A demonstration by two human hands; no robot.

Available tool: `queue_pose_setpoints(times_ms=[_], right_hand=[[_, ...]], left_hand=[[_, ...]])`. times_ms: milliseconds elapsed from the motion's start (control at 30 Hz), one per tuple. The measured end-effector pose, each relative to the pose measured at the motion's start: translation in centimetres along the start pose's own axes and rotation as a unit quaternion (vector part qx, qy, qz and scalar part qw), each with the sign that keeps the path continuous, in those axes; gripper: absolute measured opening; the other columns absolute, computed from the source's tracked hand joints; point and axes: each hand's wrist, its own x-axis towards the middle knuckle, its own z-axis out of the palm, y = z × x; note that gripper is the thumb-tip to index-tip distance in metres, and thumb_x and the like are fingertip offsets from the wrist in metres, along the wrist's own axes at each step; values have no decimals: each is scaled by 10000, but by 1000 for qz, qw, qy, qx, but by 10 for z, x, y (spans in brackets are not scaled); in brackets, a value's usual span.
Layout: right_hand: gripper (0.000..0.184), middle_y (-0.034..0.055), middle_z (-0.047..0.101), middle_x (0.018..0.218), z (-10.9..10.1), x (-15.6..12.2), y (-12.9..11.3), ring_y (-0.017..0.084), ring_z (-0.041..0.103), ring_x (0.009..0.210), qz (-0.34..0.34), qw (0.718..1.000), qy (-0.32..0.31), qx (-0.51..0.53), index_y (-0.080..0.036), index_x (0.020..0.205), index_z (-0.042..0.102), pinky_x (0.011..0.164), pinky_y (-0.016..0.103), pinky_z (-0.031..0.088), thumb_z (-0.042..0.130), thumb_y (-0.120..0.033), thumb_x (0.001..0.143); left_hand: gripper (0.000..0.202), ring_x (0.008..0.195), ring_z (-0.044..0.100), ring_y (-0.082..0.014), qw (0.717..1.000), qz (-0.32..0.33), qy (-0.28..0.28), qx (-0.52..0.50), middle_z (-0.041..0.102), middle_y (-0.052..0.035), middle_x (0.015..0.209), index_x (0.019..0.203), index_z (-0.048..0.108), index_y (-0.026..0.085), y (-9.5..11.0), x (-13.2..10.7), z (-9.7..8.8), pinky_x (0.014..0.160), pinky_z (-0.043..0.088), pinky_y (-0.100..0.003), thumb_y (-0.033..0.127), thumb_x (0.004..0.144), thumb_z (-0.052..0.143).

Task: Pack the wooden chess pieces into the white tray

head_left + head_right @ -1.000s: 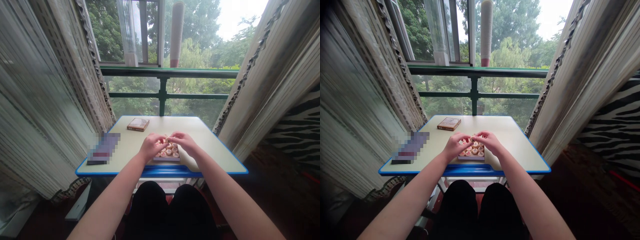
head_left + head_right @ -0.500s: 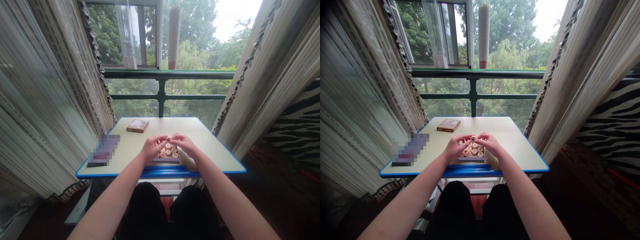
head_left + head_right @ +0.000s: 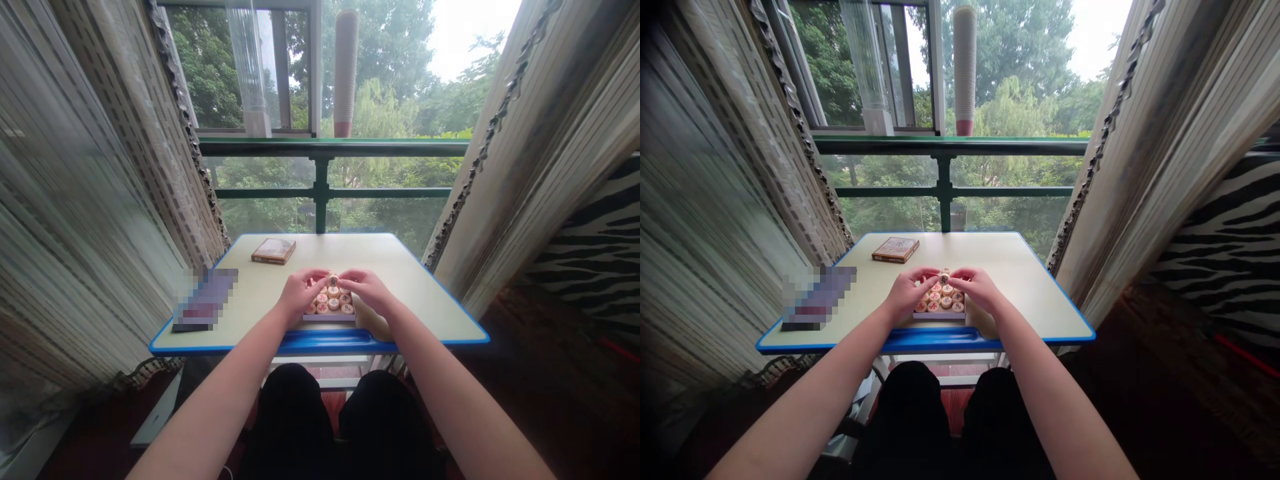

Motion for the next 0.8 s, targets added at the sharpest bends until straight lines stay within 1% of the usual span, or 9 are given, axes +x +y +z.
queue_pose_setpoints(times_ms=[67,133,200,267,367,467,600,700,800], right_hand=[[241,26,638,731,0,-1,-1,146,564,711,-16,999,6,-29,-143,746,672,647,249,425,635,-375,691],[237,25,624,695,1,-2,-1,145,555,681,-34,997,8,-64,-142,710,668,617,246,416,618,-374,705],[239,22,612,668,2,-2,0,141,544,651,-50,994,6,-98,-146,698,669,589,245,402,603,-374,720],[235,24,612,670,2,-1,1,140,540,642,-64,990,8,-129,-150,709,676,583,248,394,593,-368,734],[197,33,618,703,-1,0,4,144,540,671,-90,983,24,-161,-153,714,683,619,259,400,594,-327,742],[133,37,631,771,-5,-2,4,160,538,771,-126,974,-7,-190,-177,745,697,718,284,406,613,-280,737],[111,35,623,816,-7,-7,3,186,492,884,-160,952,-57,-254,-220,758,716,843,327,366,674,-306,700],[167,32,599,792,-4,-10,1,182,471,847,-179,935,-90,-291,-229,753,720,845,337,354,694,-377,681],[184,28,581,763,0,-9,-1,172,461,798,-199,920,-115,-318,-223,730,715,816,334,351,687,-399,685]], left_hand=[[250,688,603,-149,999,-17,-9,-43,703,-65,841,874,691,142,-1,0,1,638,488,-261,334,745,597],[233,719,621,-159,997,-25,-27,-69,705,-69,853,889,693,141,-2,-1,2,649,495,-264,288,744,585],[216,768,629,-164,997,-9,-53,-53,706,-61,876,892,699,157,-3,-2,3,679,498,-263,226,733,571],[218,799,625,-160,998,11,-63,-14,705,-50,886,868,706,172,-3,-2,4,698,495,-255,164,713,553],[242,761,607,-142,999,15,-18,30,702,-38,859,856,703,173,-3,-2,3,692,487,-248,118,694,531],[236,714,579,-127,998,17,27,51,696,-26,834,843,697,173,-4,0,1,686,477,-246,112,688,529],[225,670,557,-122,997,17,40,58,691,-20,798,808,696,172,-6,0,1,652,468,-243,104,681,523],[224,682,563,-126,997,17,36,67,691,-22,783,781,694,167,-7,0,2,668,470,-249,87,671,517],[236,686,568,-127,996,24,27,82,689,-18,766,754,693,169,-7,-1,3,685,473,-256,67,661,502]])
